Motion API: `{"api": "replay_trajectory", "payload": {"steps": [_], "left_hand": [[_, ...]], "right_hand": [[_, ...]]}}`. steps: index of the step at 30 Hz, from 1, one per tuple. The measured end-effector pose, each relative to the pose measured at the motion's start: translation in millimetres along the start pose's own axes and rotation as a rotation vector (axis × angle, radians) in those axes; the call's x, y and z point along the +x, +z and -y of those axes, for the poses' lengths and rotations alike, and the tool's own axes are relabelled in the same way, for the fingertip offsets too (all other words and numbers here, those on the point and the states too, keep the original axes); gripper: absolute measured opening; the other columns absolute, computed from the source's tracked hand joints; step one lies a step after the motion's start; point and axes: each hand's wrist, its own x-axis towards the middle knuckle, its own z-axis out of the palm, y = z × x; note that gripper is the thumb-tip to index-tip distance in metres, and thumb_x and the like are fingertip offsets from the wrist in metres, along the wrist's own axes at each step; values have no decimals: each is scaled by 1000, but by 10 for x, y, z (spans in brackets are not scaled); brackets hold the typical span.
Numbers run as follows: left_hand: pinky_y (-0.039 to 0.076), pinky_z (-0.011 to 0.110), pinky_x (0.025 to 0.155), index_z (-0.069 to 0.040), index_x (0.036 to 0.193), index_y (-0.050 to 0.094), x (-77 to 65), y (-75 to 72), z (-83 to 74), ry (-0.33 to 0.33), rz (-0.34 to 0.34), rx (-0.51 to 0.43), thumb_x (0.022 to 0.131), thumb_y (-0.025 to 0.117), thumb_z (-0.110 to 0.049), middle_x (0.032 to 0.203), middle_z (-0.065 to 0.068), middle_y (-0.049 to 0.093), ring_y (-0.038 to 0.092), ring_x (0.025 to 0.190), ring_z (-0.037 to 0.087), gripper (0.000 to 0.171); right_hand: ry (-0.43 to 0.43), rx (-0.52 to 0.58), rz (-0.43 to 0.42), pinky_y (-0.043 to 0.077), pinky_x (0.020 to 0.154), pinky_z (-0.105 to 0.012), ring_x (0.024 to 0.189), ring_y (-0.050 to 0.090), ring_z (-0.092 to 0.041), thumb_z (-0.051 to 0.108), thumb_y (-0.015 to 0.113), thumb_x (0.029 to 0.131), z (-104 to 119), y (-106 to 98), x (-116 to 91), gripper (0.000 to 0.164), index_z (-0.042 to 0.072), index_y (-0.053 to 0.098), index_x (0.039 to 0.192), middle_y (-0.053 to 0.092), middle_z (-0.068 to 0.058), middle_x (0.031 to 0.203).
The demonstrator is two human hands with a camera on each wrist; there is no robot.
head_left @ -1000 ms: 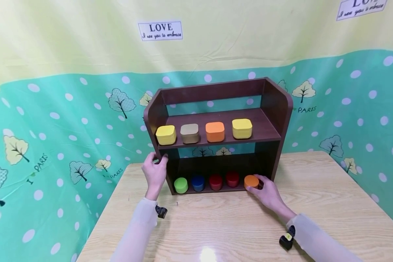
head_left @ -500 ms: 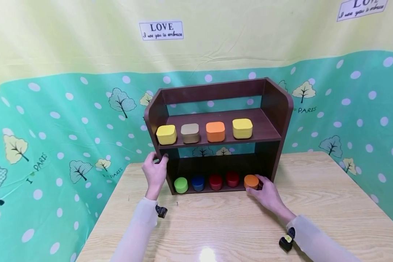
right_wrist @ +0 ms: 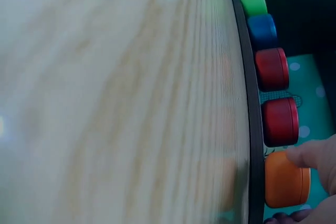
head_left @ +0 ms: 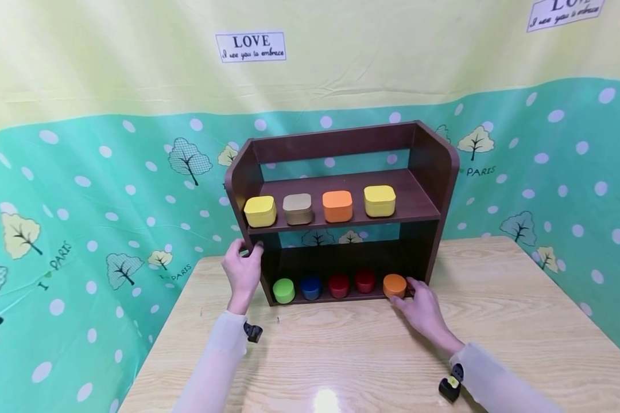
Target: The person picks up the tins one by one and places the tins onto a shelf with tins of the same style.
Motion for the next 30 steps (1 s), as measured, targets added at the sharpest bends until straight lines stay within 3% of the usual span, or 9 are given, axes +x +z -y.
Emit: {"api": "replay_trajectory", "payload": {"steps": [8, 20, 30], "left_hand": [[50, 9, 65, 6, 93, 70, -6, -4, 18, -4, 17, -21, 92, 76, -5, 91, 25, 72, 67, 83, 37, 13], [50, 10, 67, 3, 92, 73, -8, 12, 30, 14, 4, -1, 92, 76, -3, 90, 23, 73, 65, 79, 19, 7], [50, 11, 66, 4, 92, 73, 2, -7, 8, 15, 1, -8, 91, 77, -5, 90, 23, 73, 65, 79, 20, 10]], "right_hand": [[15, -29, -40, 43, 121, -68, 145, 50, -59, 15, 75, 100, 27, 59, 15, 70, -18, 44, 154, 46, -44, 158], [35, -28, -49, 45, 119, -68, 145, 51, -59, 15, 75, 101, 24, 67, 10, 72, -19, 42, 155, 47, -44, 158], [47, 0, -30, 48, 119, -64, 147, 51, -55, 21, 74, 102, 33, -15, -98, 73, -16, 43, 157, 48, -39, 161]]}}
